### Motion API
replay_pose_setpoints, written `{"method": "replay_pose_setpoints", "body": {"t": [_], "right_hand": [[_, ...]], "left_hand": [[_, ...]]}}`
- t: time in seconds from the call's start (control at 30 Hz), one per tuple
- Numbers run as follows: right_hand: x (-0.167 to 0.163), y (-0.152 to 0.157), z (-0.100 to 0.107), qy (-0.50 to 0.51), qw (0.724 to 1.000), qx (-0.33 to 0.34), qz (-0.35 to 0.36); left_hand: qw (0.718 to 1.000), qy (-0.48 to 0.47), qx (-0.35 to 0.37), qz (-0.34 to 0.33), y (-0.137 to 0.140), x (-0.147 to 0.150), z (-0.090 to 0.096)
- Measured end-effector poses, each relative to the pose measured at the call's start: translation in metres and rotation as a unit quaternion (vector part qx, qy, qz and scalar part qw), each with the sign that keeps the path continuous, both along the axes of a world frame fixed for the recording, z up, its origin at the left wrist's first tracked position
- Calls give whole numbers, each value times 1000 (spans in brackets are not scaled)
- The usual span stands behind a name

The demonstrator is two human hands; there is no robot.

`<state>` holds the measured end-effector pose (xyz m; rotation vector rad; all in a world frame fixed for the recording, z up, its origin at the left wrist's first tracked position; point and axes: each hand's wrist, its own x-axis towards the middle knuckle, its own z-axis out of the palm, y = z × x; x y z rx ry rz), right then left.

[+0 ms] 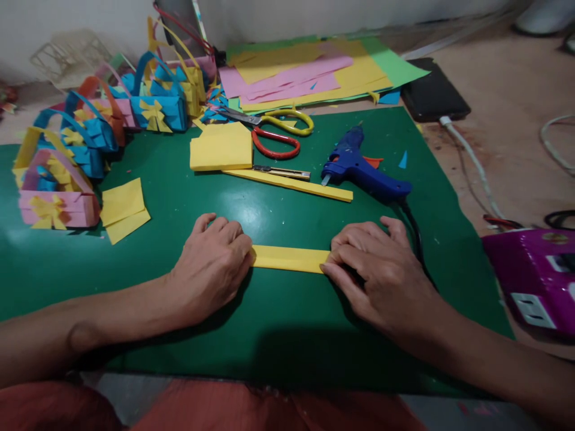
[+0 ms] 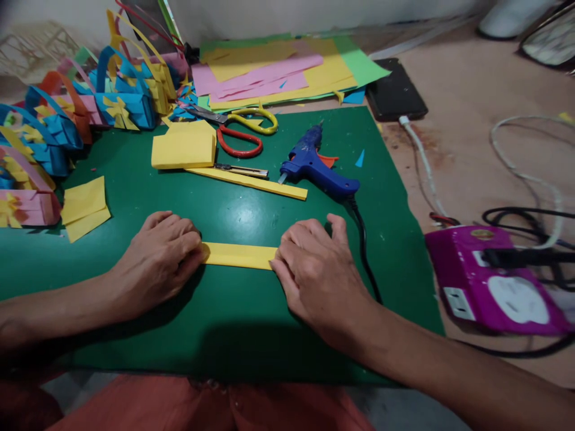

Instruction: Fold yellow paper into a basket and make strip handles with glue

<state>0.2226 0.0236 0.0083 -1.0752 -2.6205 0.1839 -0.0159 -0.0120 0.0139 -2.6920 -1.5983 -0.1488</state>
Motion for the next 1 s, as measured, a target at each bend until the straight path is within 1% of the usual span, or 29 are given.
{"method": "replay_pose_setpoints", "body": {"t": [0.27,0.43,0.7,0.8,1.0], "right_hand": [[0,-3,6,-27,999,-20,-4],[-1,-4,6,-30,999,-28,-12],[-1,-2,9,-49,997,-52,-18],[-2,-2,10,-50,998,-44,-17],[-2,-2,7,-56,998,-6,-7]], "left_hand": [[1000,-6,15,-5,-1,-1,-2],[1000,-7,30,-4,-1,-1,-2],[1000,-9,20,0,-1,0,-1],[1000,-10,18,-1,-1,0,-1],[1000,-9,21,-2,-1,-1,-2]]}}
